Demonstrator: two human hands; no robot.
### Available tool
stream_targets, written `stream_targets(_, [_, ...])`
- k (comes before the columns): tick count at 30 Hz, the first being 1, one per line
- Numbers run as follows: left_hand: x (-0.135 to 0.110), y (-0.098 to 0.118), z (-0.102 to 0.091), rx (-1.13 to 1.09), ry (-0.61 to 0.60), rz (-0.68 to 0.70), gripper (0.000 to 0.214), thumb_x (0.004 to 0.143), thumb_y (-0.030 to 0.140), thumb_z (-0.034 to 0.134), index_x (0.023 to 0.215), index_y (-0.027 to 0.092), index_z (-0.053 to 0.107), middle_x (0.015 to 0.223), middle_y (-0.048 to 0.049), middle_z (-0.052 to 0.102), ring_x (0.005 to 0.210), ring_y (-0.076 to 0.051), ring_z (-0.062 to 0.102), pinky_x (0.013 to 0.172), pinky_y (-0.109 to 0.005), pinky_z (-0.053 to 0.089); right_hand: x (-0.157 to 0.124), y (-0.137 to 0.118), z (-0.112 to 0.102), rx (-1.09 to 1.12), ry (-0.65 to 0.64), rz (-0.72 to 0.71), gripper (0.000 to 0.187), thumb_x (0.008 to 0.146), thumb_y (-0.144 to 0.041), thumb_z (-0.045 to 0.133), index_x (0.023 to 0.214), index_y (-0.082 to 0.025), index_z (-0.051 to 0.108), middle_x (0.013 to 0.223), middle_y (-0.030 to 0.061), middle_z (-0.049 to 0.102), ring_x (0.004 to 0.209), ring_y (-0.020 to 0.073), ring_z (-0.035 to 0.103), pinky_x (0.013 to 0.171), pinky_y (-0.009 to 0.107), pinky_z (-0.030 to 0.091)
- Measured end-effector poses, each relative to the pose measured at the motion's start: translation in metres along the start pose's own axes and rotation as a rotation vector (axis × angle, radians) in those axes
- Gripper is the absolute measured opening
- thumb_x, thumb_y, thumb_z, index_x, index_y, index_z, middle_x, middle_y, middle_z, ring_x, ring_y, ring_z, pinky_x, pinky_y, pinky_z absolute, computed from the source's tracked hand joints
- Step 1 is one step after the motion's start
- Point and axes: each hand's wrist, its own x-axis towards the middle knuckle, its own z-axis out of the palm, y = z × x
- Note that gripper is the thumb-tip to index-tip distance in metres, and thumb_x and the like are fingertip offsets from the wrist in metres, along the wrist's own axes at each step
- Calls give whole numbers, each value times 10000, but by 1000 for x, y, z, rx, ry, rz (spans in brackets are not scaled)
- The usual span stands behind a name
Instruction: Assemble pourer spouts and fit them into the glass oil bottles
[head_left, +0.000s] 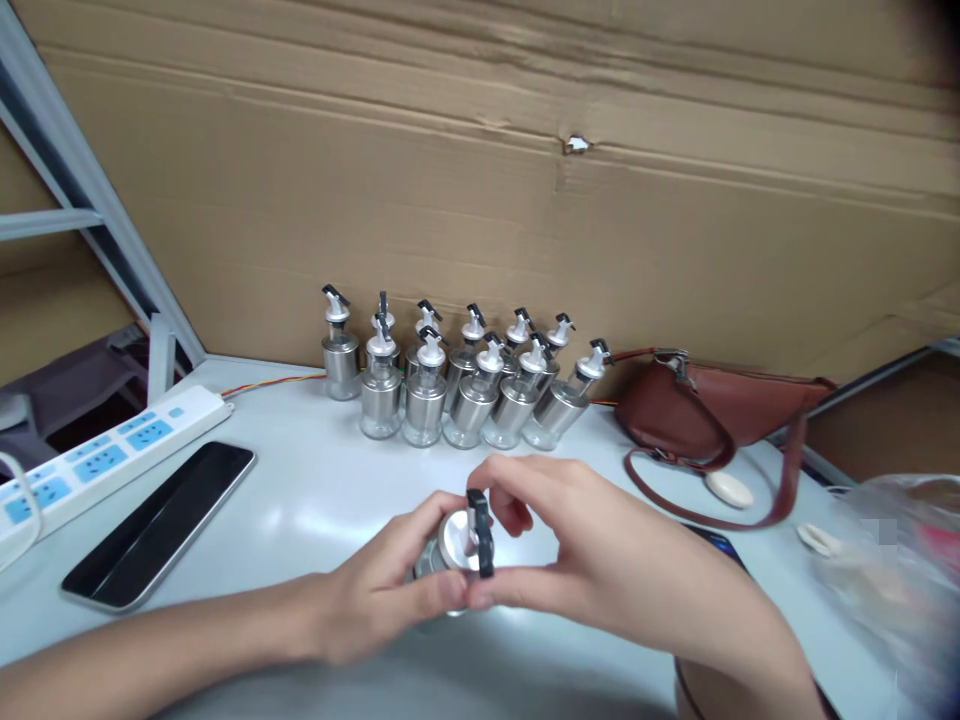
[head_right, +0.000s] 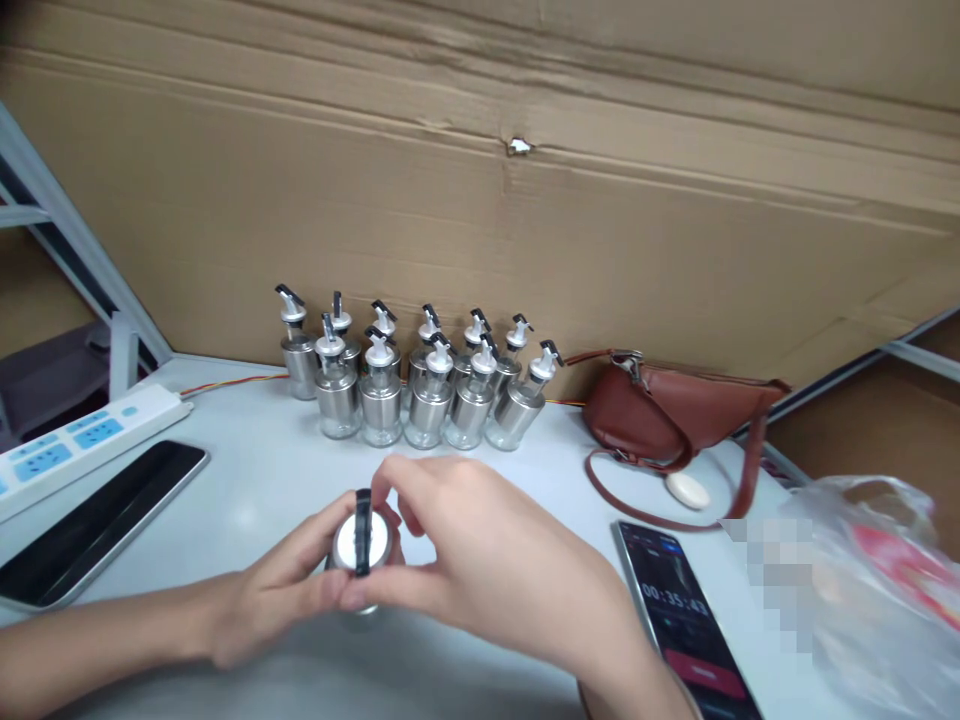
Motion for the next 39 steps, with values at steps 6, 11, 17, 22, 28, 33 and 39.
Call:
stream_targets(6, [1,1,3,22,13,119,405,915,546,513,1140,214,563,993,-39,577,892,-196,534,825,-301,434,4,3,6,105,-59,-89,203,784,-214,772,920,-191,623,810,-45,620,729,103,583,689,193,442])
stream_targets(11, [-4,-8,3,73,42,181,414,885,587,536,1042,210,602,933,-21,624,800,-166,543,811,-284,437,3,-4,8,139,-45,-98,174,769,-179,771,844,-164,615,763,-30,605,698,119,579,662,213,452])
stream_targets(17, [-4,-12,4,-47,58,181,386,867,549,596,997,185,604,910,-30,673,744,-143,593,717,-239,459,1,-10,8,123,-134,42,119,809,-129,687,871,-171,594,820,4,634,726,159,599,644,261,477])
stream_targets(22, [-5,-18,8,-129,92,206,308,850,455,667,1003,189,633,893,-38,697,719,-145,623,661,-218,471,4,-14,8,150,-181,90,130,816,-182,699,883,-172,588,867,21,645,778,183,617,706,301,502])
stream_targets(28, [-5,-28,11,-246,89,267,279,814,377,724,1008,189,656,781,-26,680,633,-130,602,607,-208,484,6,-19,11,152,-167,95,156,786,-169,733,834,-169,584,807,-2,625,729,160,599,692,279,492])
stream_targets(33, [-6,-28,11,-264,145,250,345,743,438,775,869,142,649,741,-48,670,590,-138,582,564,-224,476,3,-15,17,152,-72,-88,198,773,-83,720,870,-167,569,813,-14,609,716,128,578,659,230,461])
stream_targets(39, [-9,-23,8,-139,218,118,523,652,616,763,696,125,590,600,-16,563,518,-110,449,493,-225,352,2,-12,21,168,-46,-100,189,808,-136,708,871,-186,537,827,-19,617,729,122,591,646,212,449])
